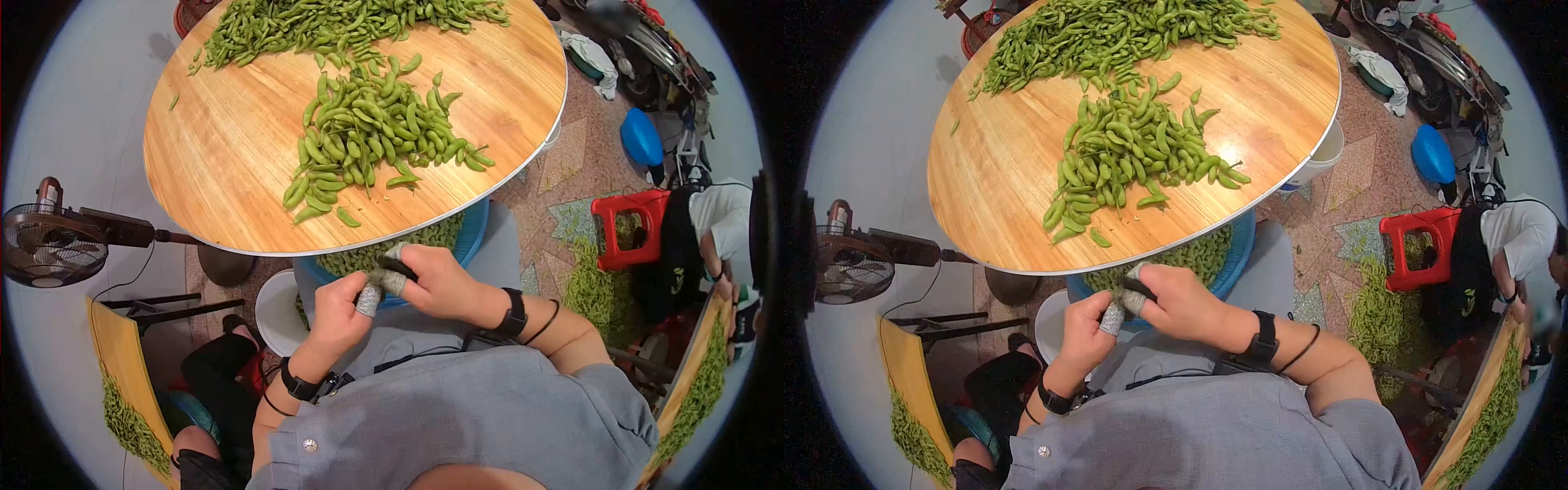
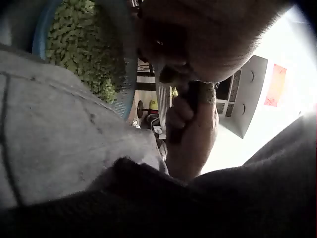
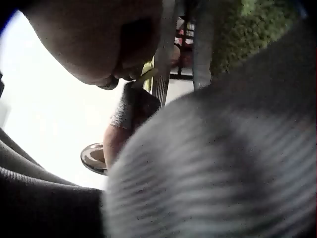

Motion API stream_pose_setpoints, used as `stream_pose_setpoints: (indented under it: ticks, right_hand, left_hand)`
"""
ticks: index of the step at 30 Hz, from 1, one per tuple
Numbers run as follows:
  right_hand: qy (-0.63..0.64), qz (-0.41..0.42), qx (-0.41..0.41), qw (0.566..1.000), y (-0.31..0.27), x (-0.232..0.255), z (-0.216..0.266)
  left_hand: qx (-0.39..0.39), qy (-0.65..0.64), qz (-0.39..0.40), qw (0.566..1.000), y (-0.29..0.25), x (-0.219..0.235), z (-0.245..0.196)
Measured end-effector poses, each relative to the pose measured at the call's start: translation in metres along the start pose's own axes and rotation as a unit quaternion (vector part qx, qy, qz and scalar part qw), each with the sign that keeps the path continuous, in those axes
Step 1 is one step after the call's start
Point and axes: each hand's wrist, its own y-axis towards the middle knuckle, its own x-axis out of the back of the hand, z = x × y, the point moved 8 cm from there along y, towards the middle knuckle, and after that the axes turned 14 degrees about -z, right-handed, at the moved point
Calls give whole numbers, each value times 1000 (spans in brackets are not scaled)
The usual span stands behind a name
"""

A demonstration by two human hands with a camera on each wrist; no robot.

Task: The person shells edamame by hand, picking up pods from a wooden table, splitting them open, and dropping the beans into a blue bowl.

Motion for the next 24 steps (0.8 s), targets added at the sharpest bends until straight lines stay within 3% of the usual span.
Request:
stream_pose_setpoints:
  ticks: [1, 2, 3, 5, 6, 7, 8, 10, 11, 12, 13, 14, 15, 16, 17, 19, 23, 24]
  right_hand:
    - [65, -5, -64, 996, 2, -3, -5]
    - [181, 48, -210, 960, -5, -8, -15]
    - [181, 51, -210, 959, -5, -10, -14]
    - [331, 90, -336, 877, -17, -26, -18]
    - [330, 93, -337, 877, -18, -27, -18]
    - [398, 115, -394, 821, -25, -32, -20]
    - [460, 136, -448, 755, -32, -38, -20]
    - [462, 146, -461, 744, -31, -34, -23]
    - [465, 152, -472, 733, -31, -34, -24]
    - [402, 128, -449, 788, -28, -31, -34]
    - [400, 129, -448, 789, -31, -32, -42]
    - [145, 100, -255, 951, -18, -15, -47]
    - [-126, 57, -29, 990, -6, -3, -26]
    - [-154, 63, -62, 984, -4, 0, -25]
    - [-154, 66, -62, 984, 1, -1, -21]
    - [-205, 20, 10, 979, 18, 0, -5]
    - [-196, -86, 84, 973, 55, -14, 23]
    - [-233, -75, 80, 966, 58, -26, 13]
  left_hand:
    - [4, -37, 12, 999, 0, -2, -2]
    - [4, -38, 9, 999, 0, -1, -4]
    - [37, -97, 29, 994, -2, -4, -4]
    - [72, -156, 51, 984, -4, -5, -8]
    - [124, -214, 89, 965, -7, -9, -8]
    - [175, -270, 126, 938, -12, -15, -8]
    - [176, -271, 124, 938, -12, -16, -5]
    - [264, -445, 139, 844, -17, -26, 4]
    - [264, -446, 137, 844, -17, -26, 6]
    - [263, -428, 115, 857, -16, -23, 11]
    - [261, -409, 91, 870, -14, -20, 16]
    - [261, -411, 89, 869, -14, -18, 18]
    - [233, -355, 75, 902, -14, -11, 23]
    - [204, -296, 61, 931, -13, -4, 27]
    - [205, -297, 60, 931, -15, -3, 36]
    - [18, -167, 4, 986, -9, 13, 32]
    - [9, -217, -79, 973, -6, 28, 29]
    - [164, -370, -70, 912, -8, 25, 37]
